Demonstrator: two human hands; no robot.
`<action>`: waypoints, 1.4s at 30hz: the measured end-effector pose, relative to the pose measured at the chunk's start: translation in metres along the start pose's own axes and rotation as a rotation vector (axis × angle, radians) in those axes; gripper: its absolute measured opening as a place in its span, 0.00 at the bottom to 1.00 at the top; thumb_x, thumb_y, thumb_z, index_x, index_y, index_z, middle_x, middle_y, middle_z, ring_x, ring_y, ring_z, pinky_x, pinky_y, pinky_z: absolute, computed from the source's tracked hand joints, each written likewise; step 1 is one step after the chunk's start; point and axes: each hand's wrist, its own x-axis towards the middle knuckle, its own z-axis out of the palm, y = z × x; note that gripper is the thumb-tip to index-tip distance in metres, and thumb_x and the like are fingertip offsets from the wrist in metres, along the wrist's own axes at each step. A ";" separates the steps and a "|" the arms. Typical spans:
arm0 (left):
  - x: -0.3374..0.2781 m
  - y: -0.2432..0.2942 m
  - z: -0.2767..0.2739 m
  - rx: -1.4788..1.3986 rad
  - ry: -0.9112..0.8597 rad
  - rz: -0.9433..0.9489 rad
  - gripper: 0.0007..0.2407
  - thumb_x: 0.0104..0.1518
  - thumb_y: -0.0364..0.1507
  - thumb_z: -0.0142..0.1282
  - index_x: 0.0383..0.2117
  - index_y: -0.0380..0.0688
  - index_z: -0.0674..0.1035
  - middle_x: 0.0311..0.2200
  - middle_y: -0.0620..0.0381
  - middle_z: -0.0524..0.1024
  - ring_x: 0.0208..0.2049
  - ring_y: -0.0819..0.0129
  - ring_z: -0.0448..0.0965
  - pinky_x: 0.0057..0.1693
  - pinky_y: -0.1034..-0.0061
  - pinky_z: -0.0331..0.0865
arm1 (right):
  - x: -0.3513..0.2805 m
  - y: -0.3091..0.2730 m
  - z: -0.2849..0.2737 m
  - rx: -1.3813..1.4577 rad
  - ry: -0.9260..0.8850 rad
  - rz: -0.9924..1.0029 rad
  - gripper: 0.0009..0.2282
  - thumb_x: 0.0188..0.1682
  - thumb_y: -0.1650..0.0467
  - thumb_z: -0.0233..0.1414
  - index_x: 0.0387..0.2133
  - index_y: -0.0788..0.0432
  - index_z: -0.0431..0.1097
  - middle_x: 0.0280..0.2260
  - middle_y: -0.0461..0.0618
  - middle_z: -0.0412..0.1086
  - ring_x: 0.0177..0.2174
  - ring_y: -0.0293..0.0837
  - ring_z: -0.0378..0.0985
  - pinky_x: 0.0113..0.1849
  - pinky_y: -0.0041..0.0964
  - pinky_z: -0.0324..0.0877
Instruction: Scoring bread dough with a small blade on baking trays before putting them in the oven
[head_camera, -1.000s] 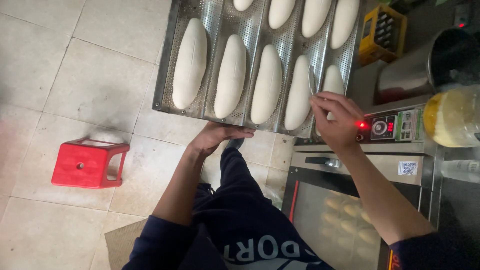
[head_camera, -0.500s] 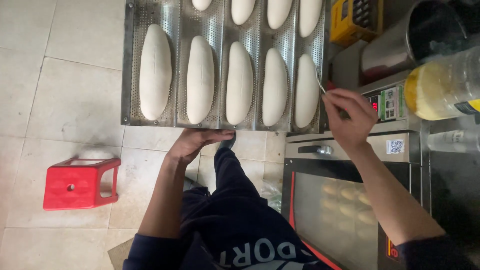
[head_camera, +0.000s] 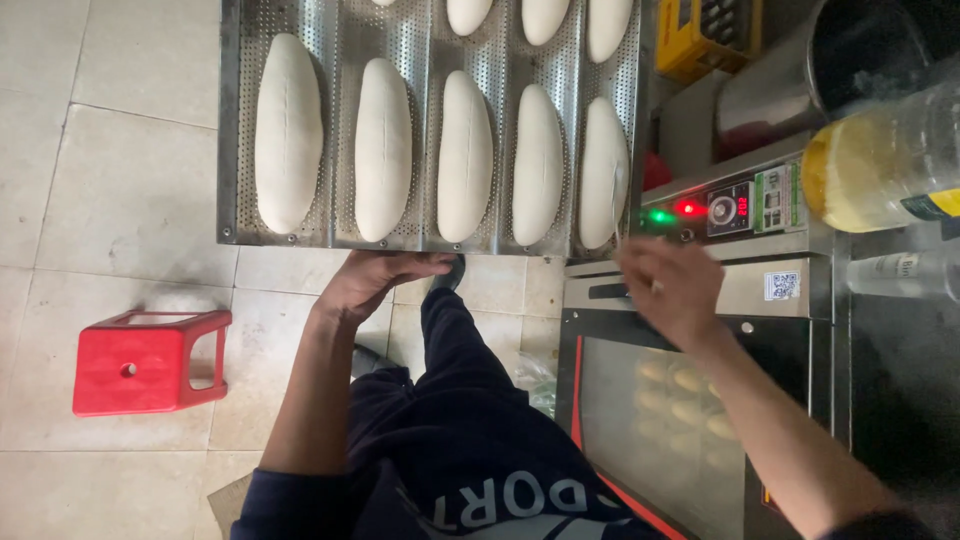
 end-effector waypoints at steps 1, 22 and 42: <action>-0.001 0.002 0.000 0.005 -0.003 -0.004 0.11 0.45 0.17 0.69 0.35 0.24 0.84 0.39 0.35 0.83 0.46 0.51 0.84 0.59 0.58 0.73 | -0.012 -0.018 -0.018 -0.204 -0.174 -0.173 0.10 0.41 0.82 0.62 0.36 0.64 0.76 0.34 0.55 0.75 0.31 0.49 0.80 0.38 0.36 0.75; 0.089 0.058 0.025 -0.215 0.224 -0.015 0.18 0.49 0.28 0.66 0.44 0.28 0.81 0.36 0.33 0.82 0.37 0.51 0.85 0.57 0.61 0.79 | 0.025 0.025 -0.036 0.062 0.405 0.496 0.07 0.51 0.83 0.63 0.41 0.76 0.76 0.41 0.71 0.75 0.37 0.54 0.81 0.39 0.40 0.80; 0.255 0.213 0.061 0.082 0.014 -0.015 0.43 0.42 0.53 0.53 0.67 0.43 0.59 0.55 0.40 0.76 0.51 0.55 0.79 0.65 0.57 0.70 | 0.048 0.104 0.045 0.085 0.448 0.799 0.03 0.56 0.81 0.64 0.39 0.73 0.79 0.39 0.62 0.78 0.31 0.45 0.75 0.32 0.34 0.69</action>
